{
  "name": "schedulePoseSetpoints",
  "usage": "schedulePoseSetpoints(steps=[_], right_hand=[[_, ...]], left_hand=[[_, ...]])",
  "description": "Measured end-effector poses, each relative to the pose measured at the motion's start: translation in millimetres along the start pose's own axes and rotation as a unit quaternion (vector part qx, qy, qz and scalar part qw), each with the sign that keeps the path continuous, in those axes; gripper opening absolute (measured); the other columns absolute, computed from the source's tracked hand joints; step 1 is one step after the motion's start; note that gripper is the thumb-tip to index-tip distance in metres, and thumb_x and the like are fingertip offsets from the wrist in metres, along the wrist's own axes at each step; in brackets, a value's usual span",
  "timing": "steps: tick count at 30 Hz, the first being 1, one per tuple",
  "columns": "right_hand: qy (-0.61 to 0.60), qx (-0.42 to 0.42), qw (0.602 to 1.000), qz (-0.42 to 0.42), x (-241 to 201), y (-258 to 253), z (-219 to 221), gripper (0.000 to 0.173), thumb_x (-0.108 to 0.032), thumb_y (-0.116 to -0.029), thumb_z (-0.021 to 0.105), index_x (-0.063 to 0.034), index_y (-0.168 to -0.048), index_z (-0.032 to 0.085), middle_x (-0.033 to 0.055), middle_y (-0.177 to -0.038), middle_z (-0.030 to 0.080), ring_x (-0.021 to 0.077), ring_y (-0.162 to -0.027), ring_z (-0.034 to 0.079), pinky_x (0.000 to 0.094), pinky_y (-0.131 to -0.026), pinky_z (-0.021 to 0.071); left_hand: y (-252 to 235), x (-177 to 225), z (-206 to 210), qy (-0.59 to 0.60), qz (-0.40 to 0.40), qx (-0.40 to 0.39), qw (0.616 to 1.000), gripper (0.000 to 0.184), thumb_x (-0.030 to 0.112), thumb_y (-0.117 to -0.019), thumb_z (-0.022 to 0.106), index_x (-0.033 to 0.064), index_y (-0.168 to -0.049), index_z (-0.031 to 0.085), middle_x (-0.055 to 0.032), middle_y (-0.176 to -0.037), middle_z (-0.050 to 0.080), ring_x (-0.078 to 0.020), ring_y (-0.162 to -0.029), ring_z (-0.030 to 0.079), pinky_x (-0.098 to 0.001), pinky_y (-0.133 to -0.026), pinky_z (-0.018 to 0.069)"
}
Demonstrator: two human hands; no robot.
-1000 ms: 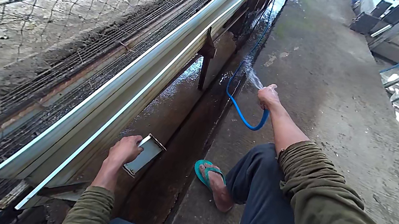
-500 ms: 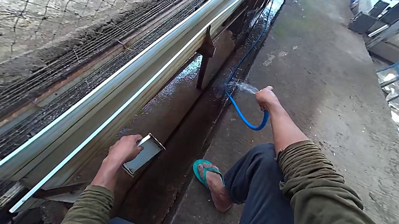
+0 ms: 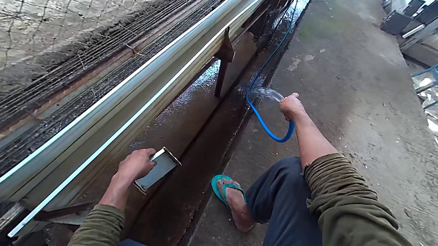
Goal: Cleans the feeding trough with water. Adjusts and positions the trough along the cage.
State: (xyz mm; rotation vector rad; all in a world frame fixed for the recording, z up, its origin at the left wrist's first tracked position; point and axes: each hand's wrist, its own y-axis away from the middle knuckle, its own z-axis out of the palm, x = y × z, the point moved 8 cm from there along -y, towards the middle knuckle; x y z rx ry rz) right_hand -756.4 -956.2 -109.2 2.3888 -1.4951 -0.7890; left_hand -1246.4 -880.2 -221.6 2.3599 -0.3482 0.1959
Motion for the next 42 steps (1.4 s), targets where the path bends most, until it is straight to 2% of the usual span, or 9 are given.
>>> schedulePoseSetpoints(steps=[3,9,13,18,24,29,32,35,42], right_hand=[[-0.007,0.006,1.0,0.0,0,-2,-1,0.062,-0.025,-0.1074,0.043,-0.0021,-0.158,0.015,0.0264,-0.133,0.058,0.0357,-0.113,0.066,0.0509,-0.088,0.0548],[-0.028,0.022,0.999,0.0,-1,-4,-3,0.058,-0.024,-0.1072,0.042,-0.0049,-0.157,0.018,0.0239,-0.126,0.06,0.0334,-0.103,0.068,0.0483,-0.081,0.0555],[-0.037,0.029,0.999,-0.009,-2,-2,-4,0.058,-0.023,-0.1064,0.043,-0.0045,-0.156,0.019,0.0253,-0.126,0.06,0.0353,-0.103,0.068,0.0499,-0.081,0.056],[-0.009,-0.01,1.0,-0.024,-7,-3,4,0.056,-0.028,-0.1096,0.037,-0.0037,-0.156,0.018,0.0237,-0.12,0.059,0.0316,-0.093,0.066,0.0467,-0.076,0.054],[-0.03,0.003,0.999,-0.035,-9,0,2,0.055,-0.029,-0.1099,0.035,-0.004,-0.156,0.019,0.0251,-0.124,0.059,0.0341,-0.097,0.067,0.0494,-0.078,0.0546],[-0.03,-0.053,0.996,-0.066,-14,-2,14,0.047,-0.028,-0.1113,0.031,-0.0035,-0.151,0.023,0.018,-0.101,0.054,0.0258,-0.073,0.058,0.0426,-0.066,0.0501],[-0.024,-0.07,0.994,-0.078,-18,-3,18,0.044,-0.029,-0.1122,0.028,-0.003,-0.147,0.026,0.014,-0.092,0.051,0.0232,-0.066,0.055,0.0402,-0.062,0.0488],[-0.027,-0.052,0.995,-0.077,-19,-4,16,0.046,-0.03,-0.112,0.029,-0.0033,-0.149,0.024,0.0154,-0.096,0.053,0.0235,-0.068,0.056,0.0399,-0.062,0.0493],[-0.037,-0.005,0.998,-0.057,-17,1,5,0.052,-0.028,-0.1104,0.034,-0.0045,-0.155,0.02,0.0227,-0.114,0.06,0.0298,-0.084,0.065,0.0456,-0.072,0.0538]], left_hand=[[-1,0,0,0.0,0.001,0.004,1.0,0.025,0.022,-0.1007,0.063,0.0055,-0.12,0.067,-0.0236,-0.119,0.067,-0.0436,-0.115,0.063,-0.0676,-0.092,0.0478],[0,0,0,-0.005,-0.002,0.002,1.0,0.026,0.022,-0.101,0.063,0.0058,-0.121,0.066,-0.0235,-0.12,0.067,-0.043,-0.116,0.063,-0.0664,-0.093,0.0484],[2,-2,0,-0.003,-0.002,0.005,1.0,0.026,0.022,-0.101,0.063,0.0058,-0.12,0.067,-0.023,-0.119,0.067,-0.0427,-0.116,0.063,-0.0661,-0.093,0.0484],[4,-2,-1,0.0,-0.001,0.007,1.0,0.025,0.022,-0.1012,0.063,0.0048,-0.119,0.066,-0.0237,-0.12,0.067,-0.0431,-0.116,0.063,-0.0667,-0.093,0.048],[7,-1,-3,-0.004,-0.004,0.008,1.0,0.025,0.022,-0.1013,0.062,0.0056,-0.119,0.066,-0.0236,-0.119,0.067,-0.0432,-0.115,0.063,-0.0664,-0.093,0.0482],[8,-4,-2,0.007,0.006,0.015,1.0,0.028,0.021,-0.1003,0.063,0.0062,-0.124,0.066,-0.024,-0.121,0.067,-0.0439,-0.116,0.063,-0.0681,-0.094,0.0475],[9,-4,-3,0.006,0.001,0.014,1.0,0.027,0.021,-0.1007,0.063,0.0065,-0.123,0.066,-0.0236,-0.121,0.067,-0.0439,-0.116,0.063,-0.0676,-0.094,0.0475],[9,-6,-3,0.006,0.001,0.017,1.0,0.027,0.021,-0.1005,0.063,0.0064,-0.123,0.066,-0.0239,-0.121,0.067,-0.0439,-0.116,0.063,-0.0677,-0.094,0.0475],[10,-5,-4,0.004,-0.005,0.015,1.0,0.027,0.022,-0.1007,0.063,0.0065,-0.123,0.066,-0.0238,-0.121,0.067,-0.0442,-0.117,0.063,-0.0674,-0.094,0.0476]])
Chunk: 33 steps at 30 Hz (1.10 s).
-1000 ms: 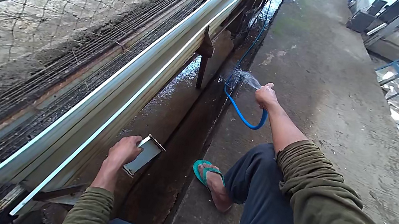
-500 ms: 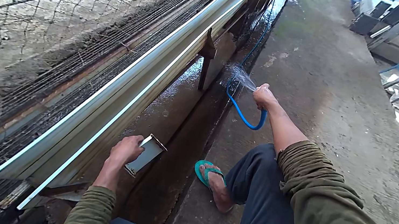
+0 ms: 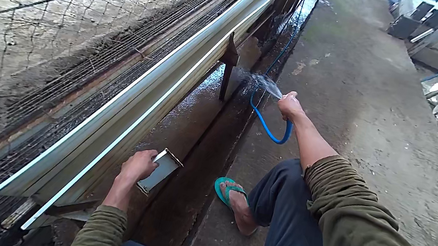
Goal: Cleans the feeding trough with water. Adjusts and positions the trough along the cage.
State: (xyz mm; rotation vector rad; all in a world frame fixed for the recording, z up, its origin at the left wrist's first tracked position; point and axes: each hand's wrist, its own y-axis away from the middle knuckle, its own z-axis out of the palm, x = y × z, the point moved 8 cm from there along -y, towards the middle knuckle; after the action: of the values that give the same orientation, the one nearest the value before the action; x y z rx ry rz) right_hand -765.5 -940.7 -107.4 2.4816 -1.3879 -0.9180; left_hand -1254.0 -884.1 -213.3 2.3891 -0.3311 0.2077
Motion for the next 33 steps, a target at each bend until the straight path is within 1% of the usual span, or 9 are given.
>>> schedulePoseSetpoints(steps=[6,10,14,17,21,23,27,29,33], right_hand=[[-0.023,0.026,0.999,0.012,3,-2,-4,0.052,-0.026,-0.11,0.034,-0.0045,-0.155,0.019,0.0237,-0.115,0.061,0.0325,-0.089,0.067,0.048,-0.075,0.0544],[-0.026,0.039,0.999,0.021,4,-3,-6,0.055,-0.024,-0.109,0.036,-0.0054,-0.157,0.017,0.0247,-0.121,0.061,0.0341,-0.096,0.069,0.0492,-0.079,0.0557],[-0.037,0.045,0.998,0.025,5,-5,-4,0.056,-0.025,-0.1082,0.038,-0.0061,-0.157,0.018,0.0234,-0.118,0.062,0.0329,-0.091,0.068,0.0479,-0.076,0.0554],[-0.02,0.006,1.0,0.022,3,-7,7,0.055,-0.026,-0.1084,0.039,-0.0039,-0.155,0.02,0.0219,-0.112,0.059,0.0292,-0.083,0.064,0.0453,-0.072,0.0535],[0.022,-0.074,0.997,0.02,-5,-10,26,0.044,-0.024,-0.1091,0.038,0.0008,-0.145,0.029,0.0123,-0.09,0.05,0.02,-0.064,0.052,0.037,-0.059,0.0469],[0.033,-0.08,0.996,0.014,-8,-15,30,0.043,-0.022,-0.1076,0.04,0.0028,-0.141,0.032,0.0112,-0.086,0.05,0.0189,-0.06,0.05,0.0361,-0.056,0.0458],[0.08,-0.088,0.993,0.0,-13,-6,38,0.048,-0.025,-0.1084,0.041,-0.0001,-0.147,0.028,0.0155,-0.095,0.053,0.0221,-0.068,0.054,0.0392,-0.062,0.0476],[0.115,-0.098,0.988,-0.014,-21,-3,48,0.05,-0.024,-0.1087,0.042,0.0013,-0.149,0.027,0.0176,-0.099,0.053,0.023,-0.07,0.054,0.0401,-0.064,0.0475],[0.218,-0.132,0.965,-0.062,-47,7,87,0.05,-0.023,-0.1085,0.042,0.0023,-0.148,0.026,0.0157,-0.096,0.052,0.021,-0.067,0.054,0.0379,-0.063,0.048]], left_hand=[[0,-1,1,0.003,-0.003,-0.001,1.0,0.027,0.022,-0.1008,0.063,0.0059,-0.122,0.066,-0.024,-0.121,0.067,-0.0442,-0.117,0.062,-0.0677,-0.094,0.0473],[-1,-2,1,0.001,-0.005,-0.001,1.0,0.026,0.022,-0.1009,0.063,0.0051,-0.12,0.066,-0.0239,-0.12,0.067,-0.0441,-0.116,0.063,-0.0674,-0.093,0.0475],[0,-2,0,0.006,-0.006,-0.001,1.0,0.026,0.022,-0.1011,0.062,0.0051,-0.121,0.066,-0.0246,-0.12,0.067,-0.0445,-0.116,0.063,-0.0677,-0.093,0.0473],[4,-3,-3,0.015,-0.006,0.002,1.0,0.027,0.021,-0.1014,0.061,0.0044,-0.122,0.066,-0.0252,-0.122,0.066,-0.0452,-0.117,0.062,-0.0689,-0.094,0.0463],[7,-7,-8,0.02,-0.015,0.009,1.0,0.027,0.022,-0.1014,0.061,0.0046,-0.121,0.066,-0.0249,-0.122,0.066,-0.0443,-0.117,0.062,-0.0686,-0.094,0.0467],[10,-8,-11,0.025,-0.019,0.012,0.999,0.027,0.022,-0.1014,0.061,0.0051,-0.122,0.066,-0.0245,-0.122,0.066,-0.0439,-0.118,0.062,-0.0683,-0.094,0.0467],[19,-8,-18,0.04,-0.02,0.015,0.999,0.028,0.021,-0.1018,0.06,0.0041,-0.123,0.065,-0.0248,-0.122,0.066,-0.044,-0.118,0.062,-0.0669,-0.095,0.047],[24,-8,-23,0.051,-0.023,0.02,0.998,0.029,0.021,-0.1022,0.059,0.0045,-0.125,0.064,-0.025,-0.123,0.065,-0.044,-0.118,0.062,-0.067,-0.095,0.047],[32,-12,-27,0.05,-0.025,0.022,0.998,0.029,0.022,-0.1023,0.059,0.0062,-0.125,0.065,-0.0239,-0.124,0.066,-0.0447,-0.119,0.061,-0.0691,-0.093,0.0467]])
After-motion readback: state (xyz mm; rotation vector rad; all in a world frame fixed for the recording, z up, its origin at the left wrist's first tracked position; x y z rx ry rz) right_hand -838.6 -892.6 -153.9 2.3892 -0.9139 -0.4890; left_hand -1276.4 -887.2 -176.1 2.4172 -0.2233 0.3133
